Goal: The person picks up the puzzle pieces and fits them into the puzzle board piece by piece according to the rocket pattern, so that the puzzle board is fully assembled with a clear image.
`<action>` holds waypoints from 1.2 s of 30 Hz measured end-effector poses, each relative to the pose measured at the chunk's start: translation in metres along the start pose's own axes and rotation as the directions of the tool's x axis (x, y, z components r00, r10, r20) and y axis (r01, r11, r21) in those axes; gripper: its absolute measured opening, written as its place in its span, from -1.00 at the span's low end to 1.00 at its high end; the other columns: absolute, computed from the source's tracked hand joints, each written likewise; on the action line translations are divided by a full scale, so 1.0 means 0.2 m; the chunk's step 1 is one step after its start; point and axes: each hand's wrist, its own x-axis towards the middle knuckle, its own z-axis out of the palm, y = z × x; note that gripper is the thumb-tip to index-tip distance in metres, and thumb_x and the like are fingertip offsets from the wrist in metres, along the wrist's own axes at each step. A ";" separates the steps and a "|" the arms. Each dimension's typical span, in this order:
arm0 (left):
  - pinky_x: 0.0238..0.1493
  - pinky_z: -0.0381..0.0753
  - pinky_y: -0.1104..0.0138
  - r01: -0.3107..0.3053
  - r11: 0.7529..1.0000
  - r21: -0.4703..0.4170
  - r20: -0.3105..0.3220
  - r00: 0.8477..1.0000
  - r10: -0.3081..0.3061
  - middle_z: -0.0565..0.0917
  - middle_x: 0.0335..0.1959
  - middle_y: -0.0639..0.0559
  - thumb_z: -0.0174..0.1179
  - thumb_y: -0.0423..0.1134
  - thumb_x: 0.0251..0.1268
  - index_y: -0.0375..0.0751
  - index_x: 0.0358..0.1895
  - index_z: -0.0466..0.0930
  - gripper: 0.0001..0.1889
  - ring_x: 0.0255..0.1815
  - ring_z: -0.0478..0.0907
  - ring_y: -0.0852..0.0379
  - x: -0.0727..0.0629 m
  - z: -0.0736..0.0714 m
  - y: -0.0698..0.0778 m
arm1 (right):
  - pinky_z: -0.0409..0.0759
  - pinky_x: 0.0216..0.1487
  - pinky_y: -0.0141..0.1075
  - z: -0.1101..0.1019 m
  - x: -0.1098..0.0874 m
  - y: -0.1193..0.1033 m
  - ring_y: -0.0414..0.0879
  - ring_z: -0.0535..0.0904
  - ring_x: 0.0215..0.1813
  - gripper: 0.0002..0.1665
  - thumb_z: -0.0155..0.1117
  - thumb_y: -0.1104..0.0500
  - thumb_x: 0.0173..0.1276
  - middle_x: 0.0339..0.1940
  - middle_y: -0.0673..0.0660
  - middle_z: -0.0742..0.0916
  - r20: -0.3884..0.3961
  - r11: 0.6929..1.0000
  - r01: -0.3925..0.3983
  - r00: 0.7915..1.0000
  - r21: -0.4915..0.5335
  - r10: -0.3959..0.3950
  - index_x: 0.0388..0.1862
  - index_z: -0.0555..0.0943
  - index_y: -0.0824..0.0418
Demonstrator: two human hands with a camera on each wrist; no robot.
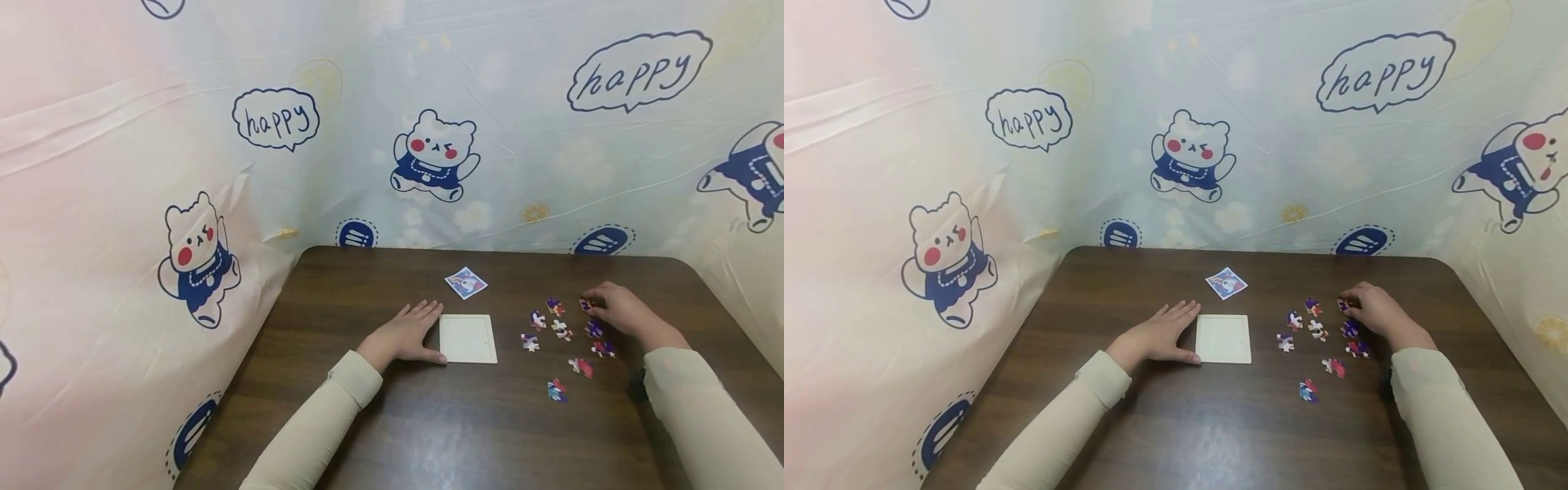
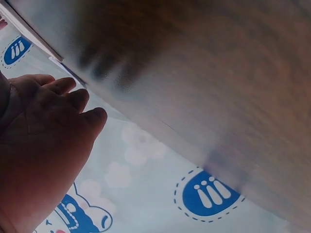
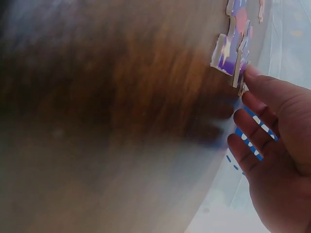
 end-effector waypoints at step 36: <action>0.53 -0.11 -0.01 0.006 0.999 -0.046 0.049 0.999 -0.004 -0.09 0.63 -0.01 0.11 0.56 0.06 -0.07 0.61 -0.08 0.17 0.62 -0.21 -0.02 0.01 0.01 0.00 | 0.52 -0.04 0.16 0.06 0.06 -0.10 0.16 0.54 -0.15 -0.63 0.42 0.15 0.24 -0.21 0.28 0.64 -0.010 0.998 -0.027 1.000 0.052 0.028 -0.10 0.65 0.41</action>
